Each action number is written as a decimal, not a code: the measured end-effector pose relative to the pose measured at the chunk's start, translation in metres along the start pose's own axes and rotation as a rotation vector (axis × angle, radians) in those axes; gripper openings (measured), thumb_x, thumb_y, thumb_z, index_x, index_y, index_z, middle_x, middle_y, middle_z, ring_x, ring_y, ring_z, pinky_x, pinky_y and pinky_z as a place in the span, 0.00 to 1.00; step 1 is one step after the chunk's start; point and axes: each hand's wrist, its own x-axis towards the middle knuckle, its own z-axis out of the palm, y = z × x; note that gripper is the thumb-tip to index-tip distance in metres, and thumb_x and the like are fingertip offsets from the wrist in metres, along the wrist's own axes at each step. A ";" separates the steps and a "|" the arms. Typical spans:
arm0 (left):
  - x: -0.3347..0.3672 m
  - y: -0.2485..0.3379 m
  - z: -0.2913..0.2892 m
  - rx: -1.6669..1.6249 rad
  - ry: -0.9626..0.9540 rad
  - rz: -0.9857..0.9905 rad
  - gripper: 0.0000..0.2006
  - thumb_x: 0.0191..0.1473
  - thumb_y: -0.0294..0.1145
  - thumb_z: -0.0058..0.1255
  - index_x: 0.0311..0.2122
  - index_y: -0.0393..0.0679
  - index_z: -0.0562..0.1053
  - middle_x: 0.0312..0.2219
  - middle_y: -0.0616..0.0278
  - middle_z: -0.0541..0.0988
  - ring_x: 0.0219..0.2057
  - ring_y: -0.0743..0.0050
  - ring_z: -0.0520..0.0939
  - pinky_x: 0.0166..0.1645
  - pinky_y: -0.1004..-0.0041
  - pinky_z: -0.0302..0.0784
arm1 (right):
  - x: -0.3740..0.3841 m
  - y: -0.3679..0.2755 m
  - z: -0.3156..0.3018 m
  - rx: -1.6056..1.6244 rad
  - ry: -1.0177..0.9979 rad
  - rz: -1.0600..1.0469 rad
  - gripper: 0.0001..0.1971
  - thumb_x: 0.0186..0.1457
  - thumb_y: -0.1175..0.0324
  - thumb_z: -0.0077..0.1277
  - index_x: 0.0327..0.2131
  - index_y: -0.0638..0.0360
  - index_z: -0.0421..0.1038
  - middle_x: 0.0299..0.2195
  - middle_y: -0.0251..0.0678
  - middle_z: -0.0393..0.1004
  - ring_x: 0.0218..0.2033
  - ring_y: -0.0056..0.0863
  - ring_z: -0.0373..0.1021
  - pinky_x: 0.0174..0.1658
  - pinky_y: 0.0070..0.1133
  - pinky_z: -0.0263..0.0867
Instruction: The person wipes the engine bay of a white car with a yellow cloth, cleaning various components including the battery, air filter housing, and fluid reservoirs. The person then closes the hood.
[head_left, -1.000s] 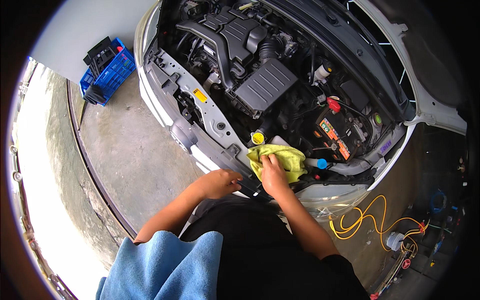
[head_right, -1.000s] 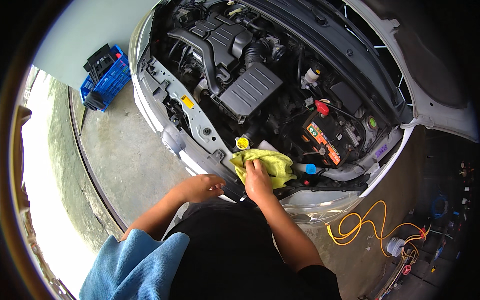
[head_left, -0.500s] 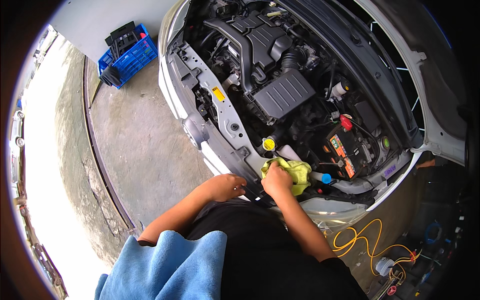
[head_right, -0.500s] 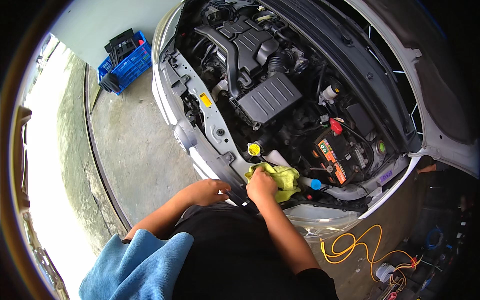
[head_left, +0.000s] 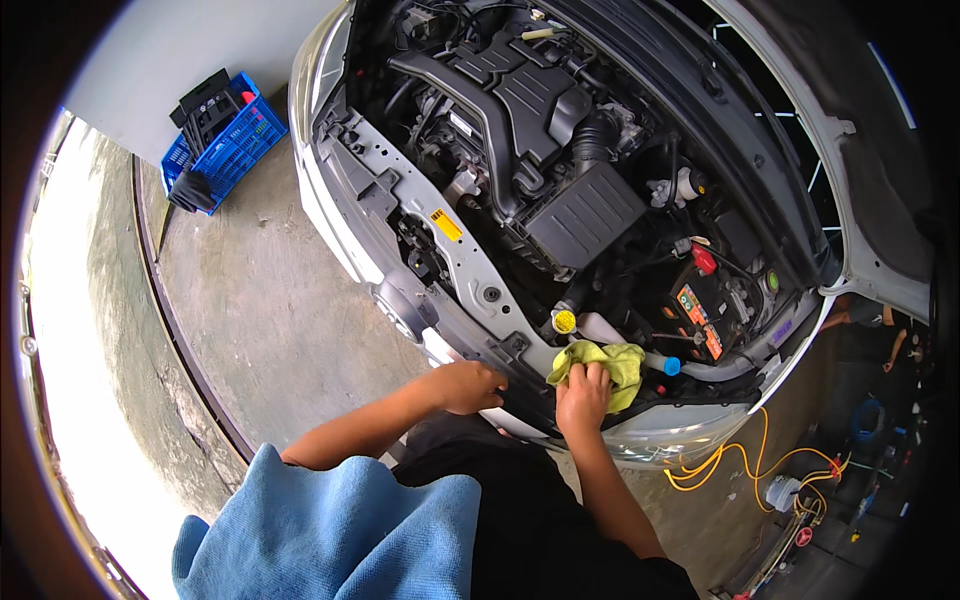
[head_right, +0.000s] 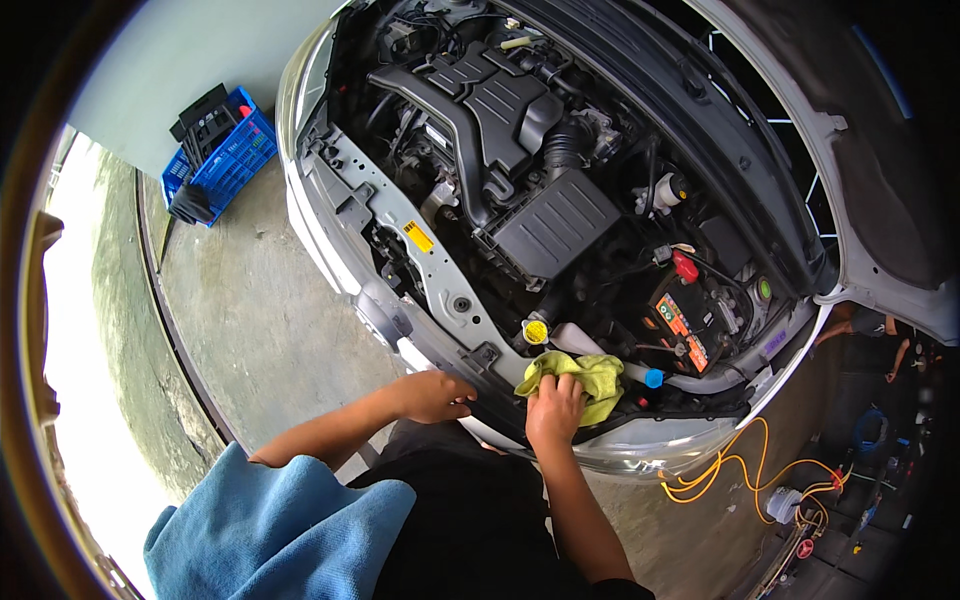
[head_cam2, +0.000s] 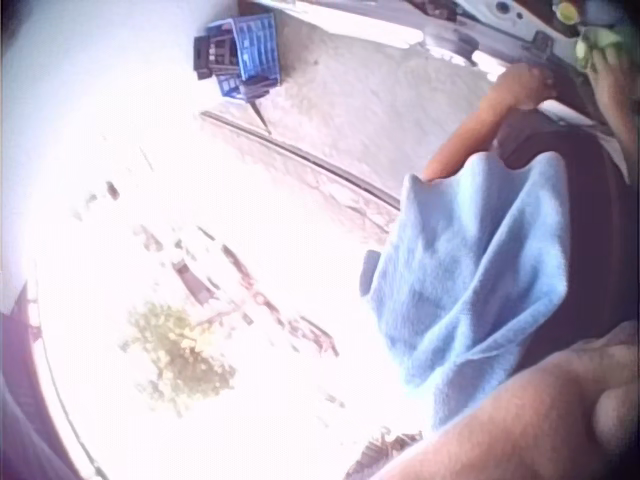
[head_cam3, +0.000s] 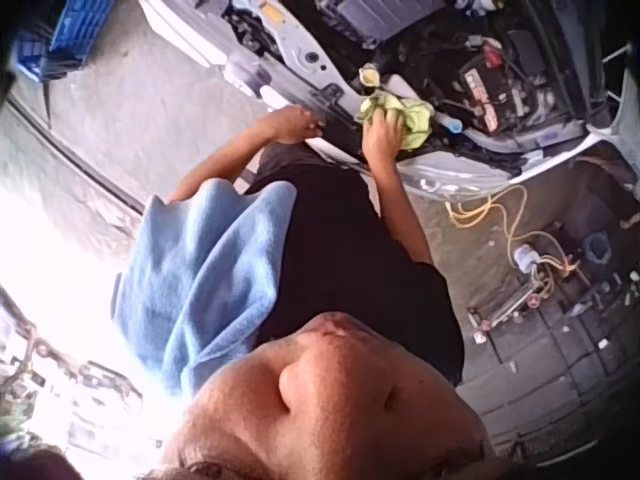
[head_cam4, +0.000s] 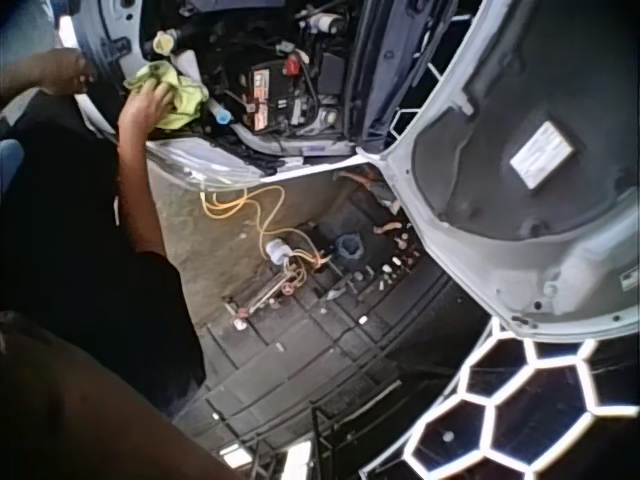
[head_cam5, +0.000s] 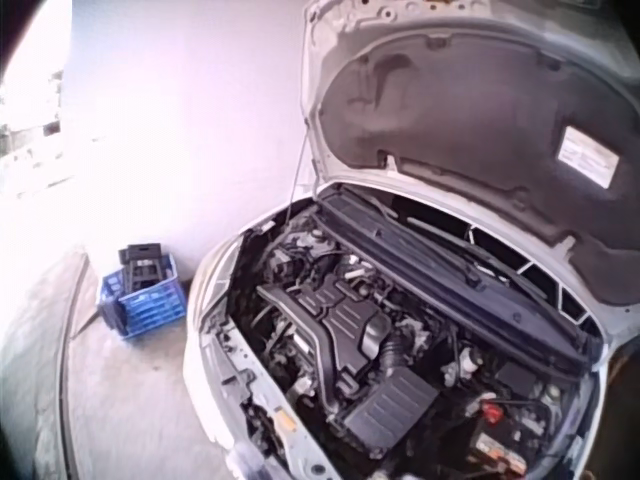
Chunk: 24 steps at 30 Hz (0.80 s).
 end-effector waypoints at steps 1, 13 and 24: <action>-0.002 -0.004 -0.005 0.031 0.001 0.022 0.20 0.64 0.44 0.55 0.53 0.41 0.78 0.47 0.50 0.84 0.48 0.45 0.85 0.54 0.56 0.80 | -0.006 0.000 -0.005 0.009 0.039 -0.082 0.07 0.53 0.69 0.60 0.35 0.55 0.75 0.45 0.40 0.72 0.51 0.45 0.69 0.50 0.40 0.69; -0.065 0.010 0.003 0.068 0.250 0.056 0.19 0.64 0.39 0.55 0.54 0.38 0.77 0.47 0.47 0.83 0.48 0.45 0.85 0.55 0.57 0.80 | -0.008 0.020 0.005 0.053 0.044 -0.184 0.11 0.53 0.78 0.54 0.41 0.57 0.70 0.46 0.47 0.71 0.47 0.54 0.72 0.48 0.45 0.70; -0.076 0.017 0.020 -0.881 0.174 0.028 0.28 0.70 0.53 0.48 0.64 0.41 0.70 0.55 0.54 0.81 0.56 0.58 0.83 0.63 0.60 0.76 | 0.008 -0.080 -0.079 1.289 0.234 0.239 0.11 0.56 0.84 0.52 0.42 0.69 0.77 0.38 0.34 0.80 0.40 0.20 0.75 0.47 0.20 0.71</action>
